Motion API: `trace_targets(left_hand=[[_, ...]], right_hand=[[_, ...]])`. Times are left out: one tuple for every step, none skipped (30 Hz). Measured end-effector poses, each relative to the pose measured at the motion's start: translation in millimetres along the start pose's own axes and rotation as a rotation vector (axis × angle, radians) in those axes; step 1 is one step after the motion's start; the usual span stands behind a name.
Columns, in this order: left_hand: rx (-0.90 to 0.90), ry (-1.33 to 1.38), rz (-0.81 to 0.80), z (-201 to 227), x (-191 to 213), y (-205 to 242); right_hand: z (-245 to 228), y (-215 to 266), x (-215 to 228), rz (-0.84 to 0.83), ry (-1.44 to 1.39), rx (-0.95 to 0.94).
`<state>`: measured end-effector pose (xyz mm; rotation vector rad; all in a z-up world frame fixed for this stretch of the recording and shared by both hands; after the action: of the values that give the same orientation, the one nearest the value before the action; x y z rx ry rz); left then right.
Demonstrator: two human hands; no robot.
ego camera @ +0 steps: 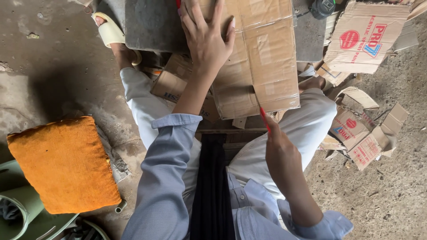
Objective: Cutting and flattening cardboard boxes using a utility knife
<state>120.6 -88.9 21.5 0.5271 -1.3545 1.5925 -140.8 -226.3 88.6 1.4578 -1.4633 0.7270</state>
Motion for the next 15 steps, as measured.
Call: trace_targets(left_hand=[[-0.003,-0.003,-0.012,-0.1,-1.1,1.9],[-0.007,0.000,-0.016,-1.1,-2.8,5.3],[-0.002,0.011,-0.026,-2.7,-4.5,8.7],[0.004,0.017,-0.028,-7.2,-5.5,9.4],[0.002,0.014,-0.026,-5.3,-3.1,3.0],[0.004,0.031,-0.012,-3.2,0.8,1.1],[0.006,0.049,0.002,-1.3,4.4,-0.7],[0.008,0.052,-0.003,1.7,2.8,-4.6],[0.016,0.028,0.040,4.6,3.8,-8.6],[0.020,0.009,0.083,9.8,3.9,-13.9],[0.020,0.015,0.077,11.1,1.8,-14.1],[0.032,0.010,0.058,10.7,-1.0,-16.2],[0.044,0.005,0.039,10.1,-3.6,-18.4],[0.046,0.004,0.038,10.2,-1.1,-18.3],[0.043,0.013,0.024,10.4,0.7,-18.0]], right_hand=[[-2.2,-6.0,-3.1,-0.032,-0.037,0.001],[3.9,-9.6,-11.8,-0.032,-0.039,-0.006],[9.0,-13.1,-20.0,-0.026,0.025,0.001],[12.8,-19.6,-29.0,-0.017,0.086,0.017],[5.6,-18.2,-22.8,-0.015,0.083,0.018],[-2.4,-13.6,-14.2,0.012,0.026,0.037],[-10.2,-9.3,-5.9,0.039,-0.031,0.056],[-7.0,-2.2,-5.8,0.035,-0.028,0.052],[-2.8,4.9,-3.2,0.069,-0.027,0.033],[2.1,11.6,0.6,0.107,-0.025,0.011],[0.3,17.0,7.1,0.106,-0.021,0.004],[1.5,20.9,9.5,0.054,-0.056,-0.063],[2.3,25.4,11.7,0.002,-0.090,-0.130],[4.6,24.0,10.3,0.000,-0.090,-0.129],[2.7,22.3,11.6,0.039,-0.033,-0.060]])
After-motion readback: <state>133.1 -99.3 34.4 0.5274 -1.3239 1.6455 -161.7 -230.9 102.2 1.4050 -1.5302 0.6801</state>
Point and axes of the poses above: each hand's wrist, its own y-axis away from the middle knuckle, its own x-axis out of the back of the hand, z = x × y, the point moved 6 cm from there along -y, towards the middle knuckle, and after that the axes turned 2 degrees about x, right-handed, at the moved point
